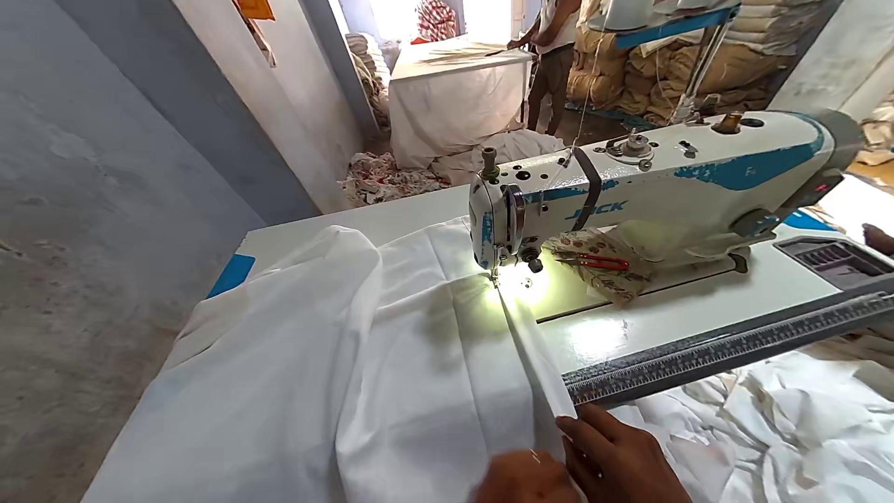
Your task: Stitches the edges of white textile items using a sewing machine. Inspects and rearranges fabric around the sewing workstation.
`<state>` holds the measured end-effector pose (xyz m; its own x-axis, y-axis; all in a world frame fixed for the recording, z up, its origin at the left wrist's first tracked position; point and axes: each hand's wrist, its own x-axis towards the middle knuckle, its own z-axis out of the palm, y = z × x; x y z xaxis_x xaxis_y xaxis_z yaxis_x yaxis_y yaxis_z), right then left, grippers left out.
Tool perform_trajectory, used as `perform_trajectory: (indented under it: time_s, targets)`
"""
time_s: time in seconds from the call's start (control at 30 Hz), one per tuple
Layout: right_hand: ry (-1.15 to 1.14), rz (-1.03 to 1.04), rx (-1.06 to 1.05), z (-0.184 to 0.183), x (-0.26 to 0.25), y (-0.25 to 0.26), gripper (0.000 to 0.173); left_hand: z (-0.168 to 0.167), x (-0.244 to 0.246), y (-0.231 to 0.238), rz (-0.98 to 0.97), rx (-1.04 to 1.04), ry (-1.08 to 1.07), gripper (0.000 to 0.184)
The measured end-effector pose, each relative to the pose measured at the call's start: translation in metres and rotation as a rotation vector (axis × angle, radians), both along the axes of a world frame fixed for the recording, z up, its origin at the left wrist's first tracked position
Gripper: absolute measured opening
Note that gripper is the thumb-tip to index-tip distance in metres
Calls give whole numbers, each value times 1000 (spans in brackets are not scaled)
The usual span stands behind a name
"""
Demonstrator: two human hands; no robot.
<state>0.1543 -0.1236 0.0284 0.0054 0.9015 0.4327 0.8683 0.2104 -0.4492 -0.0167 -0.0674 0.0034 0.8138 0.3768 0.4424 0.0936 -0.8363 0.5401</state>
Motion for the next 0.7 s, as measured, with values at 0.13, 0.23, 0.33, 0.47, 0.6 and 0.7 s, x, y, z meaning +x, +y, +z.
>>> perform_trajectory:
  time_s: [0.13, 0.23, 0.33, 0.47, 0.6, 0.7]
  targets:
    - [20, 24, -28, -11, 4, 2, 13, -36, -14, 25, 295, 357, 152, 51]
    - [69, 29, -48, -19, 4, 14, 15, -37, -16, 34, 312, 395, 254, 54]
    - [97, 40, -55, -24, 3, 25, 19, -22, -15, 58, 278, 302, 298, 62]
    - [99, 59, -78, -22, 2, 33, 24, -9, -9, 96, 230, 218, 293, 64]
    - [52, 36, -92, -25, -1, 27, 32, -7, -7, 114, 255, 235, 313, 57]
    - [17, 4, -109, -30, -4, 18, 41, -4, -37, 109, 420, 266, 219, 49]
